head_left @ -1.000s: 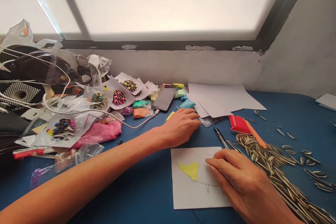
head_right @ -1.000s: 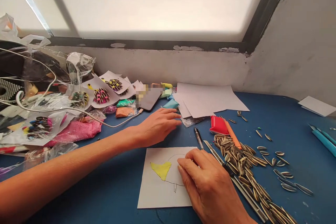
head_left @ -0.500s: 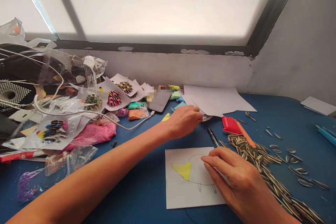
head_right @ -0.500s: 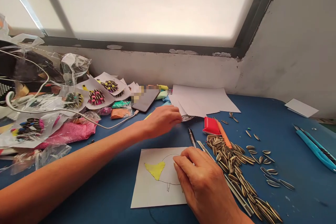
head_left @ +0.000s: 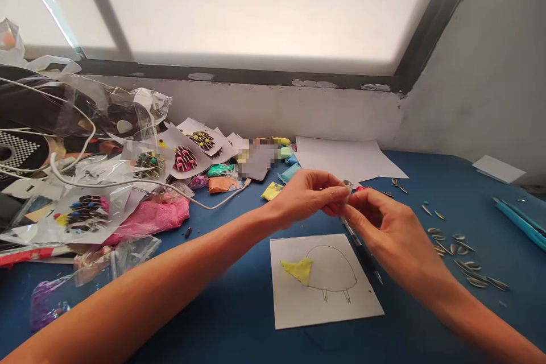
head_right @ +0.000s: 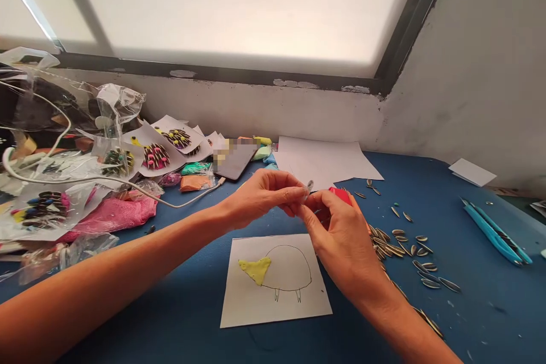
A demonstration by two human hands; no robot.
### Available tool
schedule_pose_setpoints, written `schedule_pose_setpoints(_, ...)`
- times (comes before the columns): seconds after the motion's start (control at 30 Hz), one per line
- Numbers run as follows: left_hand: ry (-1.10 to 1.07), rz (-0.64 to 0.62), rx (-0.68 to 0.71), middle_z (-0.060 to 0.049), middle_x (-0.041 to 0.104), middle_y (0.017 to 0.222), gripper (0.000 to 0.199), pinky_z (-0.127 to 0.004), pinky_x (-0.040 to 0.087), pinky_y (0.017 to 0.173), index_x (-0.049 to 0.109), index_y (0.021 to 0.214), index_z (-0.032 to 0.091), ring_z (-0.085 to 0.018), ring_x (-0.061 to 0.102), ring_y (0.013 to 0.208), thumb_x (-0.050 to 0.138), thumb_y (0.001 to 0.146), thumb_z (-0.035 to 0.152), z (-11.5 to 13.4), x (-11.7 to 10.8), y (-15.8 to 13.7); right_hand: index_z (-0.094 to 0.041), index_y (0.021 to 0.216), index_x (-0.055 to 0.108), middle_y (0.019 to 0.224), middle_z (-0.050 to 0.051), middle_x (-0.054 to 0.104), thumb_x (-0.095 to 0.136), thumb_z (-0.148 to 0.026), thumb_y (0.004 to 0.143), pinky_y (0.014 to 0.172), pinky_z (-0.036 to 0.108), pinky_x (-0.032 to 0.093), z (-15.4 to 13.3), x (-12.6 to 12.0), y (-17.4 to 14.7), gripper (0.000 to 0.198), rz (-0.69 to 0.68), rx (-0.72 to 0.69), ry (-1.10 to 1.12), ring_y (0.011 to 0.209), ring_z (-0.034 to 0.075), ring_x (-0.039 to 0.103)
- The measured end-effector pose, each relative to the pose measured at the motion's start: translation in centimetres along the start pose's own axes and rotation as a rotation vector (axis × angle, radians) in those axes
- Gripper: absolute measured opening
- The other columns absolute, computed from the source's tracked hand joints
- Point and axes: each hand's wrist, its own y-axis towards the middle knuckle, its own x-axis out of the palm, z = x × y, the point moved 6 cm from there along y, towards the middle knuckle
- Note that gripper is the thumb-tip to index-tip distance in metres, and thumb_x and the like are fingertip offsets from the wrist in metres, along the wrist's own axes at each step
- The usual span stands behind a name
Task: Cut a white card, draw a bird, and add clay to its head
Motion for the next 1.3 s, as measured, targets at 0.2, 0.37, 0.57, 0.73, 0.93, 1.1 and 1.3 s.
schedule_pose_setpoints(0.2,0.032,-0.047,0.033,-0.004,0.065,0.071,0.036,-0.024,0.052,0.063,0.06,0.076,0.01,-0.011,0.063,0.066,0.082,0.071,0.039,-0.4,0.2,-0.3,-0.023,0.075,0.071,0.063,0.004,0.068,0.062,-0.061,0.08,0.063,0.031,0.054,0.7,0.4,-0.7,0.039,0.0,0.046,0.151,0.069,0.022,0.068)
schedule_pose_setpoints(0.37,0.106,-0.06,0.016,-0.004,0.065,0.071,0.026,-0.026,0.053,0.066,0.06,0.079,0.009,-0.012,0.063,0.068,0.072,0.082,0.032,-0.5,0.4,-0.5,-0.022,0.082,0.074,0.075,0.006,0.074,0.064,-0.058,0.08,0.07,0.034,0.057,2.0,0.4,-1.2,0.038,-0.033,0.113,0.23,0.072,0.022,0.07)
schedule_pose_setpoints(0.57,0.245,-0.067,0.027,-0.003,0.063,0.075,0.016,-0.025,0.049,0.065,0.059,0.083,0.012,-0.012,0.06,0.071,0.067,0.084,0.026,-0.1,0.8,-1.0,-0.022,0.085,0.075,0.08,0.008,0.076,0.068,-0.059,0.076,0.073,0.037,0.059,2.7,0.7,-1.2,0.039,-0.045,0.153,0.264,0.076,0.024,0.072)
schedule_pose_setpoints(0.73,0.421,-0.044,0.052,0.002,0.056,0.069,0.033,-0.02,0.037,0.053,0.056,0.077,0.015,-0.009,0.048,0.063,0.068,0.082,0.046,0.3,0.9,-1.5,-0.024,0.067,0.072,0.071,0.006,0.073,0.069,-0.06,0.074,0.068,0.033,0.058,2.4,0.8,-1.4,0.037,-0.065,0.154,0.273,0.077,0.024,0.071)
schedule_pose_setpoints(0.93,0.443,-0.061,0.052,0.001,0.057,0.069,0.03,-0.02,0.039,0.053,0.053,0.075,0.016,-0.009,0.05,0.064,0.062,0.087,0.041,0.4,1.5,-1.6,-0.025,0.063,0.07,0.066,0.005,0.07,0.074,-0.059,0.069,0.064,0.03,0.055,1.9,0.7,-1.7,0.035,-0.046,0.155,0.264,0.069,0.021,0.068)
schedule_pose_setpoints(1.1,0.402,-0.085,0.078,0.0,0.06,0.074,0.017,-0.022,0.047,0.061,0.053,0.076,0.015,-0.01,0.059,0.069,0.055,0.091,0.024,1.1,1.5,-1.5,-0.024,0.062,0.067,0.065,0.004,0.069,0.07,-0.06,0.073,0.06,0.028,0.053,2.0,0.4,-1.5,0.038,-0.033,0.164,0.236,0.065,0.02,0.066)
schedule_pose_setpoints(1.3,0.642,0.029,0.158,0.003,0.054,0.062,0.016,-0.021,0.036,0.052,0.052,0.071,0.016,-0.007,0.048,0.056,0.057,0.085,0.021,1.8,1.3,-1.8,-0.022,0.073,0.063,0.059,0.002,0.064,0.065,-0.055,0.077,0.049,0.028,0.046,2.9,-0.4,-1.1,0.033,0.091,0.168,0.139,0.051,0.015,0.057)
